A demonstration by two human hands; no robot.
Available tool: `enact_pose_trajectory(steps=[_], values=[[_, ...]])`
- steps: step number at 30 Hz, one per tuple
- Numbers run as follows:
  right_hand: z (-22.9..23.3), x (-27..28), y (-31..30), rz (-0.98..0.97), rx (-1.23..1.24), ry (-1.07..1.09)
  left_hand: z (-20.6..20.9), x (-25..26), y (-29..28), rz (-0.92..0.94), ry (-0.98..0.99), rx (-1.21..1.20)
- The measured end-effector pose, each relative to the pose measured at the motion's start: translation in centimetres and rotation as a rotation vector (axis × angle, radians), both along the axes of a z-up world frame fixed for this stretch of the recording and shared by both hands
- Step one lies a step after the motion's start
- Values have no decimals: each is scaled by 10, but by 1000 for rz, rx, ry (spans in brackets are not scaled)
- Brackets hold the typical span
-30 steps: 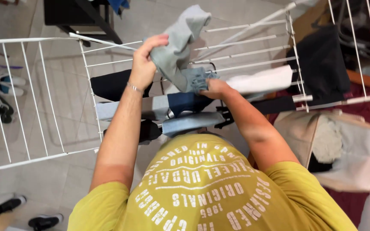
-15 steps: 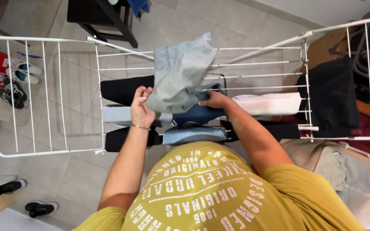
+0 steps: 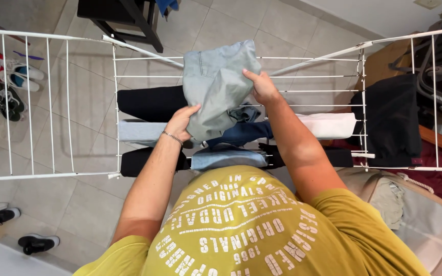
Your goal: Folding various laundry items from a drying rack and placing them into a laundry basket
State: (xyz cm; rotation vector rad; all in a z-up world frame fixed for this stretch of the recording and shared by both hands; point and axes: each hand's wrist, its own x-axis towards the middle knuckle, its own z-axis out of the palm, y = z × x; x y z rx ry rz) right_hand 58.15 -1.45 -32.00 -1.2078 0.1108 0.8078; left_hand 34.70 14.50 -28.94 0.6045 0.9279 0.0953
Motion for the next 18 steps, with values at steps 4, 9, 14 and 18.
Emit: enact_pose_trajectory(steps=[4, 9, 14, 18], values=[[28, 11, -9, -225, 104, 61, 36, 14, 4, -21, -217, 130], [-4, 34, -36, -124, -76, -2, 110, 36, -2, 3, -624, -10], [-1, 9, -43, -55, 179, 200, 34, 39, -5, 18, -462, -262], [-13, 10, -27, -66, 356, 226, 58, 9, -34, -68, -133, -275]])
